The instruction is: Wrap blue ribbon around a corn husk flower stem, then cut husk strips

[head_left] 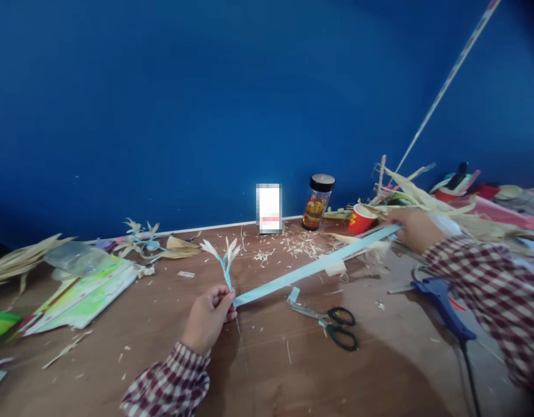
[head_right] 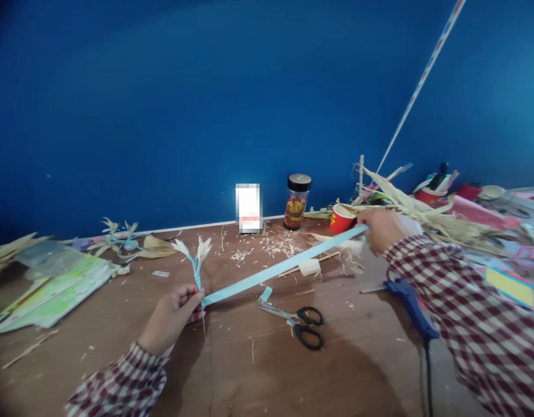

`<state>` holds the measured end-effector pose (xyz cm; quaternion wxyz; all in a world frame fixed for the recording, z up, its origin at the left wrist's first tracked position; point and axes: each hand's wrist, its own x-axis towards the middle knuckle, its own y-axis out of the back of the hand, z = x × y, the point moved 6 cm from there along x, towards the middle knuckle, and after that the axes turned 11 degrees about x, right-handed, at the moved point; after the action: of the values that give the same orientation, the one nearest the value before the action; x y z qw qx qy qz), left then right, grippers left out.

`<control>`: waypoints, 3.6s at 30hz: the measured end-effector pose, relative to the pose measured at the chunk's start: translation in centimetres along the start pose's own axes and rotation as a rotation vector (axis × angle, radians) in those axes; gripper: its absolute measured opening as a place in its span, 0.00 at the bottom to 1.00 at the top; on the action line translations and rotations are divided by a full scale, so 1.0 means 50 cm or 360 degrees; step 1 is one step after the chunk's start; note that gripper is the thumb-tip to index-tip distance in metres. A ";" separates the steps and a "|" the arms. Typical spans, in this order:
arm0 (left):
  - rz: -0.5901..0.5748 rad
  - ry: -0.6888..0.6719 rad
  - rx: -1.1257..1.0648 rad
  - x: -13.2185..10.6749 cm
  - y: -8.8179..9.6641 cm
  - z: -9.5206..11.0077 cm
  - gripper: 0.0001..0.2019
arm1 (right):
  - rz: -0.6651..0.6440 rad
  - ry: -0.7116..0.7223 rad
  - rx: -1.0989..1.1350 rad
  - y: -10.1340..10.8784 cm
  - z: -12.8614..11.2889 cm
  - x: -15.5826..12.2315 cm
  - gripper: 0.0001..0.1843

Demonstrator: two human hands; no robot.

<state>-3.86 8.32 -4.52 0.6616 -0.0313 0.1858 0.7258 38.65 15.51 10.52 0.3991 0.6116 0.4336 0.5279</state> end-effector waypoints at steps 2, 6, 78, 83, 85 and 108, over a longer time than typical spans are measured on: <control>-0.0006 0.0015 0.0013 0.001 0.002 0.000 0.13 | 0.0073 -0.0050 -0.0023 0.037 0.017 0.014 0.09; -0.0001 0.0022 0.0012 -0.001 0.002 0.005 0.14 | 0.0467 -0.0267 0.0000 0.109 0.054 0.031 0.08; -0.0156 -0.0248 -0.0207 -0.039 -0.057 0.027 0.09 | -0.1144 -0.0027 0.2054 -0.273 -0.493 -0.249 0.13; -0.0162 -0.0255 -0.0220 -0.038 -0.058 0.023 0.09 | -0.1172 -0.0020 0.2136 -0.281 -0.492 -0.248 0.13; -0.0156 -0.0261 -0.0224 -0.038 -0.057 0.022 0.09 | -0.1181 -0.0018 0.2168 -0.285 -0.491 -0.248 0.13; -0.0471 0.0317 -0.1065 -0.067 -0.103 0.009 0.14 | -0.1482 -0.0543 0.2810 -0.271 -0.513 -0.271 0.09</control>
<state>1.62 5.57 -4.32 0.6911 -0.3428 -0.0046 0.6363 10.83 7.53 -3.18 0.0270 0.5253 0.8016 -0.2843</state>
